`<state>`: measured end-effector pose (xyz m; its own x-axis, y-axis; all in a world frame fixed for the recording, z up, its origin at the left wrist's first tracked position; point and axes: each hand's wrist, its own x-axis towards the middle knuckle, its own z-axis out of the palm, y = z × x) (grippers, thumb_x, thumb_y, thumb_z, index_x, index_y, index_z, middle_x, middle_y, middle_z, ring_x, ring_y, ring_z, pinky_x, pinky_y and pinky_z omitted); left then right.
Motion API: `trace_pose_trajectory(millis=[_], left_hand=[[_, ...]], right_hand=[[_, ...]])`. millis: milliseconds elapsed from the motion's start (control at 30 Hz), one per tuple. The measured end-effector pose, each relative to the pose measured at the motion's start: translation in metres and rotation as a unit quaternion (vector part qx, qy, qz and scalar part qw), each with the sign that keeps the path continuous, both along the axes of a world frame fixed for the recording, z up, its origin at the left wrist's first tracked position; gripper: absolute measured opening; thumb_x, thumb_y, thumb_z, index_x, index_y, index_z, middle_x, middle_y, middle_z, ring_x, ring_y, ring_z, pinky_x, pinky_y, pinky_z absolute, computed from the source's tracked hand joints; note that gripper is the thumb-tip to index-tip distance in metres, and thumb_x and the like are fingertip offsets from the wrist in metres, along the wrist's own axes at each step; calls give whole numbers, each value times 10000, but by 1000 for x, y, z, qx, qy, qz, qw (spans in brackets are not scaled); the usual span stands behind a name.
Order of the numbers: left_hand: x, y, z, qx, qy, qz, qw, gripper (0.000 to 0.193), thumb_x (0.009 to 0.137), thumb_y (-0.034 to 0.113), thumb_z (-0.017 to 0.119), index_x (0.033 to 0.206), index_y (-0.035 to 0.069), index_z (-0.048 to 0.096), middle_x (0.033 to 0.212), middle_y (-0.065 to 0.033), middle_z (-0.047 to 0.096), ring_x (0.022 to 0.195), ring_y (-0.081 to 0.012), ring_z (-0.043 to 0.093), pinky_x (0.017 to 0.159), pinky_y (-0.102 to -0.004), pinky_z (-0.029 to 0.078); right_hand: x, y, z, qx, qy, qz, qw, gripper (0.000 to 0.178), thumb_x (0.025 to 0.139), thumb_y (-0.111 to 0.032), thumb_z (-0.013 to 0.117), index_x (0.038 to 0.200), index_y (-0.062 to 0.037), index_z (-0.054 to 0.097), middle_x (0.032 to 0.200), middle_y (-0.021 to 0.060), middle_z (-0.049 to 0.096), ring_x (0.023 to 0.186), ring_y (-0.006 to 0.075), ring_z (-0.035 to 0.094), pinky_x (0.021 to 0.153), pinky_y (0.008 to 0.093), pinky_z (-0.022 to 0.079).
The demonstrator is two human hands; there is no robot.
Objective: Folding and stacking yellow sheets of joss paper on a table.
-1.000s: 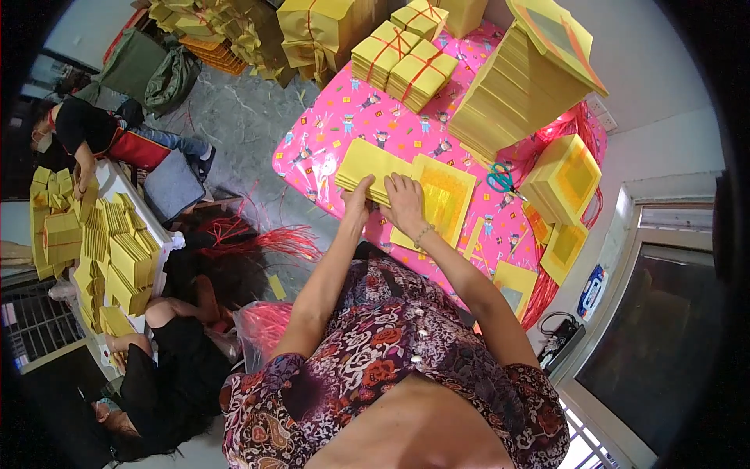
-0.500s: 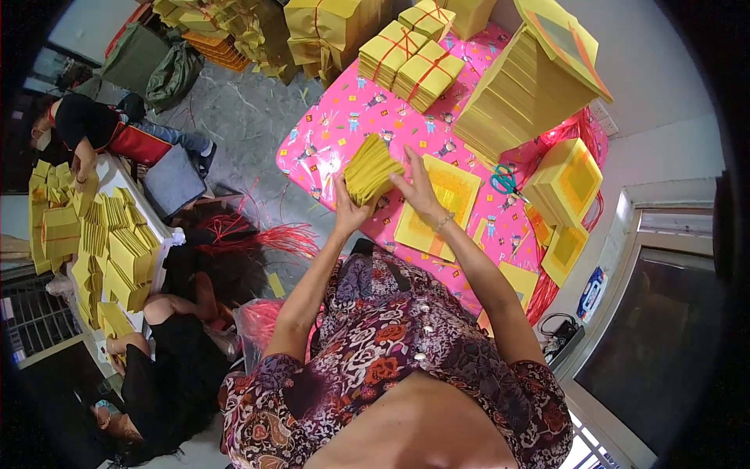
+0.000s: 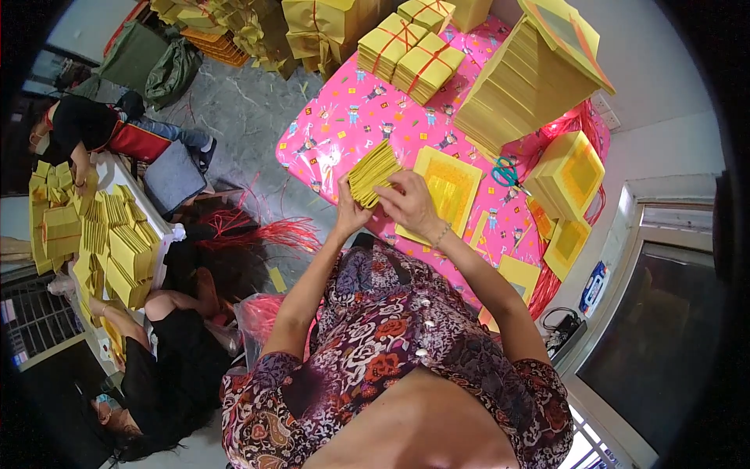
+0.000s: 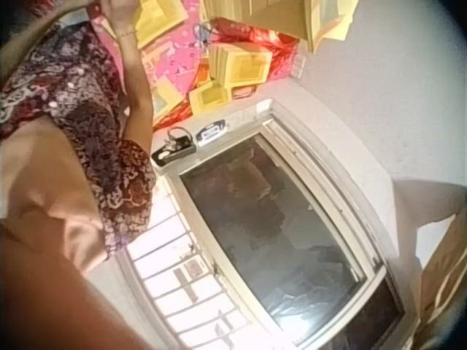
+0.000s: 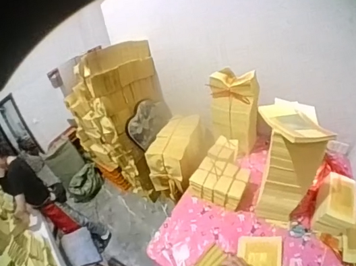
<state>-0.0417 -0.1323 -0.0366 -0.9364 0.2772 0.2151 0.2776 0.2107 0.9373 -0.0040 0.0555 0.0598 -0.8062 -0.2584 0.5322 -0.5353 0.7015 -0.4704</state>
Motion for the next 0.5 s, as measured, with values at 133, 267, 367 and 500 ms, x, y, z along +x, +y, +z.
trace_pose_trajectory(millis=[133,267,367,500], left_hand=[[0,-8,-20,4,-11,-13,1000,858,724,0,722,1412,31,210,1301,-154,455,1194,-258,527,954,-355,489],[0,-4,-15,-2,4,-20,1000,879,703,-39,668,1430,38,182,1298,-155,447,1210,-259,510,961,-366,488],[-1,-6,-15,-11,24,-23,999,881,699,-33,664,1432,37,182,1301,-158,440,1213,-257,505,962,-368,486],[1,-2,-11,37,-12,1,999,856,633,35,761,1362,-5,315,1230,-193,419,1173,-362,502,957,-433,474]], right_hand=[[5,-12,-2,15,-2,17,1000,345,803,-211,719,1144,-173,688,1144,95,550,1149,291,512,992,454,408],[5,-12,-1,30,-14,13,999,362,814,-245,708,1170,-181,681,1185,99,540,1196,300,482,1025,471,373],[2,-15,1,36,-21,9,999,362,831,-270,688,1184,-188,674,1215,104,532,1225,307,459,1046,482,346],[1,-15,-1,45,-24,11,999,355,836,-276,681,1178,-180,673,1230,110,530,1229,319,454,1046,498,349]])
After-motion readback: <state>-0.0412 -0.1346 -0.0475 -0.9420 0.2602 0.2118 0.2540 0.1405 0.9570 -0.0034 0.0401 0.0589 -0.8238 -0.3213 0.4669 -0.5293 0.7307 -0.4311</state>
